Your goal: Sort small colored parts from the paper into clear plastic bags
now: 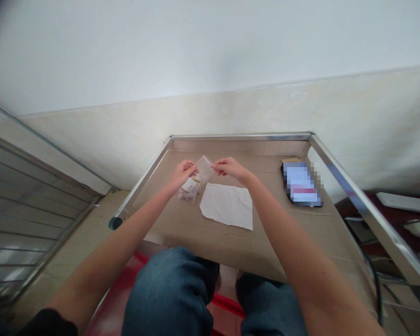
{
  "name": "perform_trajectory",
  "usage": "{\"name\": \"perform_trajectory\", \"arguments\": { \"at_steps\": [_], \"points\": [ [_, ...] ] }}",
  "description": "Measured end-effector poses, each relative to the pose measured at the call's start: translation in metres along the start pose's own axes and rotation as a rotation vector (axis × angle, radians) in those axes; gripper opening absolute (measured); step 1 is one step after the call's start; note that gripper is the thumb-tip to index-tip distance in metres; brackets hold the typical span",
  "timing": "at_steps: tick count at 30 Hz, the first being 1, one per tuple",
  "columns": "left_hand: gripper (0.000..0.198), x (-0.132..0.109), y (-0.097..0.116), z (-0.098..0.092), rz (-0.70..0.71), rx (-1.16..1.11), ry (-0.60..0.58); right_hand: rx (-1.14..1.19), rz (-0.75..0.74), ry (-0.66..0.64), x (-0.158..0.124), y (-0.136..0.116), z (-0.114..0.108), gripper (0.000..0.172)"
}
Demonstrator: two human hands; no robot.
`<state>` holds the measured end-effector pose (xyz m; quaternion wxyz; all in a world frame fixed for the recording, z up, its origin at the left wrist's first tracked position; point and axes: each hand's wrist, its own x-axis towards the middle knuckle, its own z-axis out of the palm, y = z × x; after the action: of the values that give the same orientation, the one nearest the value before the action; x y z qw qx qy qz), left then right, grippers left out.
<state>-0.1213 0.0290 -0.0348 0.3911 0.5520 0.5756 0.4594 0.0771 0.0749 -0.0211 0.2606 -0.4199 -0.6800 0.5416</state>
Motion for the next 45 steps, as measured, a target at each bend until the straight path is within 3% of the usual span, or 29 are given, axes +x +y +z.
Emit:
{"name": "perform_trajectory", "arguments": {
  "at_steps": [4, 5, 8, 12, 15, 22, 30, 39, 45],
  "points": [
    [0.024, 0.004, 0.018, 0.024, 0.207, 0.251, 0.256, 0.004, -0.053, 0.085, -0.017, -0.012, -0.014, 0.032],
    [0.022, 0.003, 0.023, 0.032, 0.233, 0.281, 0.245, 0.002, -0.065, 0.121, -0.021, -0.014, -0.015, 0.032],
    [0.034, -0.006, 0.036, 0.062, 0.211, 0.233, 0.059, -0.022, -0.087, 0.201, -0.033, -0.014, -0.013, 0.028],
    [0.038, -0.019, 0.035, 0.099, 0.071, 0.122, 0.080, -0.114, -0.133, 0.311, -0.050, 0.002, -0.008, 0.024],
    [0.034, -0.025, 0.026, 0.111, 0.006, 0.109, 0.056, -0.255, -0.130, 0.307, -0.063, 0.014, -0.005, 0.026],
    [0.023, -0.032, 0.013, 0.106, -0.020, -0.034, -0.057, -0.334, -0.103, 0.306, -0.078, 0.024, -0.001, 0.033],
    [0.022, -0.029, 0.016, 0.097, 0.079, 0.090, -0.109, -0.193, -0.065, 0.336, -0.078, 0.026, -0.001, 0.029],
    [0.013, -0.028, 0.018, 0.094, 0.117, 0.124, -0.284, -0.147, -0.078, 0.240, -0.079, 0.018, 0.000, 0.030],
    [0.016, -0.033, 0.026, 0.086, 0.159, 0.055, -0.506, -0.241, -0.098, 0.205, -0.080, 0.021, -0.005, 0.030]
  ]
}}
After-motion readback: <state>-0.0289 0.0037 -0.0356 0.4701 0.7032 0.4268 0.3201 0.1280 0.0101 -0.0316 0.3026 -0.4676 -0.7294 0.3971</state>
